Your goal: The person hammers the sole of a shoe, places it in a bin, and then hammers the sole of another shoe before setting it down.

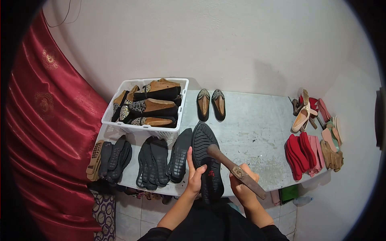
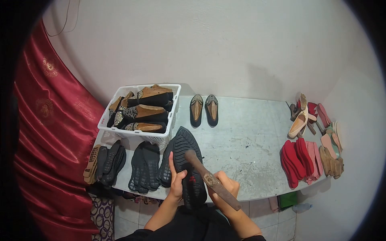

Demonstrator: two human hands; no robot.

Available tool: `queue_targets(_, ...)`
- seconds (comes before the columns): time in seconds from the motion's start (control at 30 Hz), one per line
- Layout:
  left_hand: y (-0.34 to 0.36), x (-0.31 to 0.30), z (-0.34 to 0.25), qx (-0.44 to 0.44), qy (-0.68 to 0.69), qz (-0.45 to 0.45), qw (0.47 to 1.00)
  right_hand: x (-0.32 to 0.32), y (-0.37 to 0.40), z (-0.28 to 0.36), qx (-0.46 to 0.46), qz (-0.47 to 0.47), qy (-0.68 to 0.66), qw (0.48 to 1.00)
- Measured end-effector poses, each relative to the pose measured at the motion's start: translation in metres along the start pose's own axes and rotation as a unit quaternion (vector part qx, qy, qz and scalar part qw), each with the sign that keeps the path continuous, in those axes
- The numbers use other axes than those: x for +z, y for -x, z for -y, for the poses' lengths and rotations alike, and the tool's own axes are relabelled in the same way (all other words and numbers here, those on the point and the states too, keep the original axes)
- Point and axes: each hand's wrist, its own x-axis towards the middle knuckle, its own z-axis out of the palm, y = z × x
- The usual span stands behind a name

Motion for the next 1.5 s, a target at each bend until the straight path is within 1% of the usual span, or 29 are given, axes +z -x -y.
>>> queue_targets(0.03, 0.002, 0.002, -0.001, -0.001, 0.000, -0.001, 1.000, 0.001, -0.003, 0.003, 0.002, -0.006, -0.010, 1.000)
queue_targets(0.1, 0.002, 0.006, -0.003, 0.015, -0.048, 0.003, 0.999, 0.005, -0.009, 0.001, -0.002, 0.003, 0.001, 1.000)
queue_targets(0.17, 0.002, 0.000, 0.003, 0.025, -0.050, 0.004, 0.998, 0.008, -0.015, 0.003, -0.008, 0.009, 0.012, 1.000)
queue_targets(0.2, 0.001, -0.002, 0.004, 0.034, -0.051, 0.002, 0.998, 0.009, -0.017, 0.005, -0.015, -0.013, 0.002, 1.000)
queue_targets(0.23, 0.001, -0.003, 0.005, 0.034, -0.051, 0.003, 0.998, 0.010, -0.018, 0.006, -0.021, -0.034, -0.008, 0.999)
queue_targets(0.3, 0.006, -0.003, 0.003, 0.028, -0.052, 0.026, 0.998, 0.014, -0.022, 0.001, -0.014, -0.019, -0.005, 1.000)
queue_targets(0.37, 0.006, 0.000, 0.002, 0.017, -0.031, 0.017, 0.999, 0.016, -0.024, 0.000, -0.009, -0.008, -0.007, 1.000)
queue_targets(0.43, 0.004, -0.003, 0.001, 0.008, -0.011, 0.011, 1.000, 0.015, -0.024, 0.001, -0.038, -0.031, 0.040, 0.998)
queue_targets(0.5, 0.004, -0.007, 0.005, 0.045, -0.068, 0.030, 0.996, 0.013, -0.019, -0.001, -0.023, -0.027, 0.025, 0.999)
queue_targets(0.57, 0.006, -0.004, 0.001, 0.030, -0.046, 0.021, 0.998, 0.010, -0.015, 0.001, -0.016, 0.007, 0.023, 1.000)
queue_targets(0.6, 0.005, -0.004, -0.002, 0.016, -0.027, 0.016, 0.999, 0.007, -0.011, 0.003, -0.016, 0.008, 0.021, 1.000)
queue_targets(0.7, 0.005, -0.008, -0.002, 0.022, -0.014, 0.019, 0.999, 0.001, 0.002, 0.006, -0.007, 0.004, 0.041, 0.999)
queue_targets(0.8, 0.002, -0.012, -0.003, 0.041, -0.046, 0.019, 0.998, 0.000, 0.011, 0.002, 0.020, 0.043, 0.024, 0.999)
queue_targets(0.93, -0.004, -0.016, -0.003, 0.035, -0.025, 0.002, 0.999, -0.002, 0.015, 0.003, 0.013, 0.037, 0.033, 0.999)
queue_targets(1.03, -0.004, -0.014, -0.008, 0.044, -0.004, -0.003, 0.999, -0.001, 0.021, 0.002, 0.008, 0.057, 0.037, 0.998)
queue_targets(1.1, -0.010, -0.023, -0.004, 0.066, -0.072, -0.019, 0.995, -0.004, 0.019, 0.011, 0.034, 0.090, 0.032, 0.995)
queue_targets(1.17, -0.012, -0.025, -0.007, 0.076, -0.054, -0.031, 0.995, -0.007, 0.021, 0.013, 0.034, 0.088, 0.020, 0.995)
queue_targets(1.23, -0.013, -0.027, -0.010, 0.085, -0.035, -0.045, 0.995, -0.009, 0.023, 0.014, 0.026, 0.135, 0.014, 0.990)
queue_targets(1.3, -0.014, -0.029, -0.014, 0.092, -0.088, -0.054, 0.990, -0.005, 0.022, 0.015, 0.028, 0.155, 0.013, 0.987)
queue_targets(1.33, -0.015, -0.033, -0.014, 0.101, -0.140, -0.058, 0.983, -0.003, 0.020, 0.015, 0.031, 0.173, 0.013, 0.984)
queue_targets(1.37, -0.017, -0.032, -0.017, 0.103, -0.140, -0.057, 0.983, -0.004, 0.021, 0.014, 0.029, 0.172, 0.012, 0.985)
queue_targets(1.47, -0.016, -0.022, -0.031, 0.111, -0.049, -0.097, 0.988, -0.006, 0.025, 0.013, 0.012, 0.184, -0.027, 0.982)
queue_targets(1.5, -0.016, -0.023, -0.031, 0.110, -0.049, -0.099, 0.988, -0.005, 0.025, 0.014, 0.005, 0.200, -0.024, 0.980)
